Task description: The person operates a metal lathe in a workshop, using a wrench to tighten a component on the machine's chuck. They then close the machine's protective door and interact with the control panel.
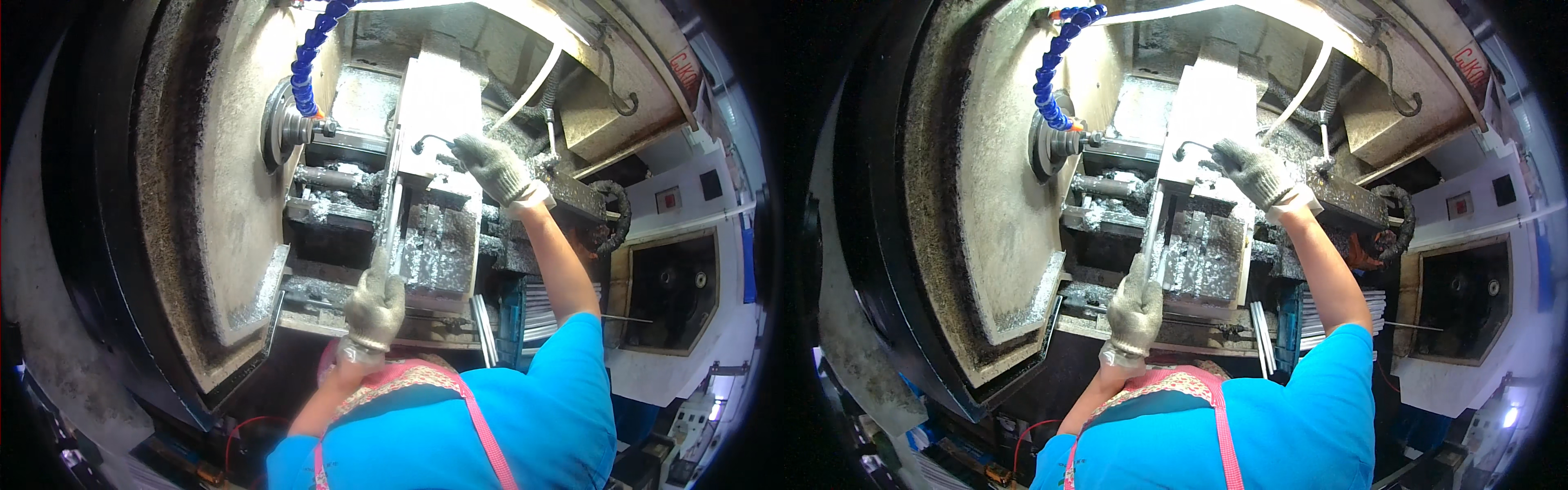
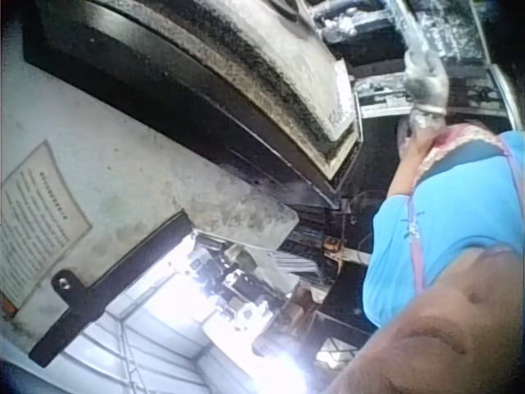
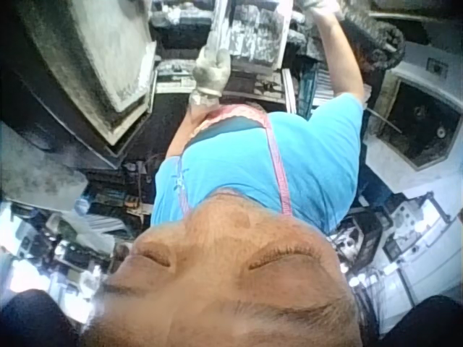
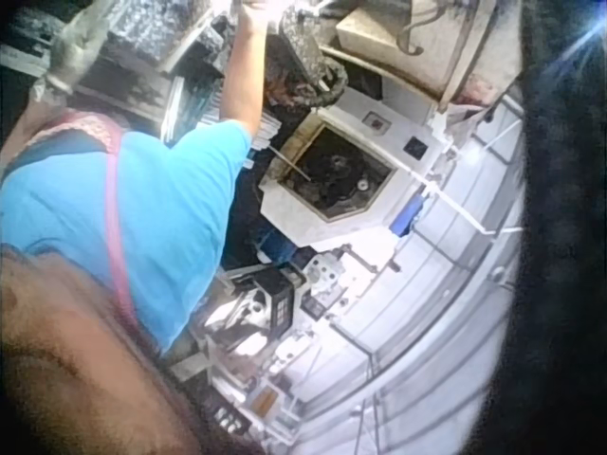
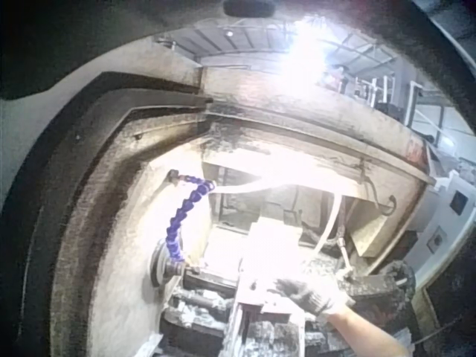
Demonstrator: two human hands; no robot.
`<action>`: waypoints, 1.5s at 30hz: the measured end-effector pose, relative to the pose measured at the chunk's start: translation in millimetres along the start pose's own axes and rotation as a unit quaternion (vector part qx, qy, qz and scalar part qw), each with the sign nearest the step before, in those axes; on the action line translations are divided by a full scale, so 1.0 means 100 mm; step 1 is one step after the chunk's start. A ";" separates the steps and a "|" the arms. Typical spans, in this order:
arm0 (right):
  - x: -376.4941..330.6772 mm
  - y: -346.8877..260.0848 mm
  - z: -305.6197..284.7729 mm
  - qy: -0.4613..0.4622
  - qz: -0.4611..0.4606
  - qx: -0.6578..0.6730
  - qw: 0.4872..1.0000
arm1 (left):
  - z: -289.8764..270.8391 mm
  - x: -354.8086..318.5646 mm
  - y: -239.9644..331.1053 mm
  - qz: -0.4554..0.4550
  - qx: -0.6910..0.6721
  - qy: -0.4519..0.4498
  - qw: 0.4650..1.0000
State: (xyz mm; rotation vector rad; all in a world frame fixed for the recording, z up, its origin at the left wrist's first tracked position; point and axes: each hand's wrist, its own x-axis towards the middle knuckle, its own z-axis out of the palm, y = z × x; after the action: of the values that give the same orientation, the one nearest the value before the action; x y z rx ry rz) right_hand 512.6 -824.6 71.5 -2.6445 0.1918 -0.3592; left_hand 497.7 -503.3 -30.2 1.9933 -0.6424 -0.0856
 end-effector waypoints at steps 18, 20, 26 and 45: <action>0.22 0.11 -0.07 0.067 -0.181 -0.168 0.967 | -0.04 0.02 0.02 0.022 0.000 -0.006 1.000; 0.28 0.18 -0.09 0.058 -0.198 -0.159 0.965 | -0.04 0.02 0.03 0.021 -0.006 -0.007 1.000; 0.40 0.42 -0.07 0.030 -0.196 -0.195 0.961 | -0.02 0.02 0.01 0.020 -0.012 -0.005 1.000; 0.33 0.31 0.24 -0.046 0.148 -0.073 0.985 | -0.03 0.01 -0.01 0.012 -0.009 -0.009 1.000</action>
State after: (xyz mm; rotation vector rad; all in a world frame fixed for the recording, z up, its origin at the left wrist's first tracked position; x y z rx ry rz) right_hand 548.5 -848.0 44.1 -2.7135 0.5919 -0.1271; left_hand 499.8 -501.5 -29.1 1.9690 -0.6754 -0.0946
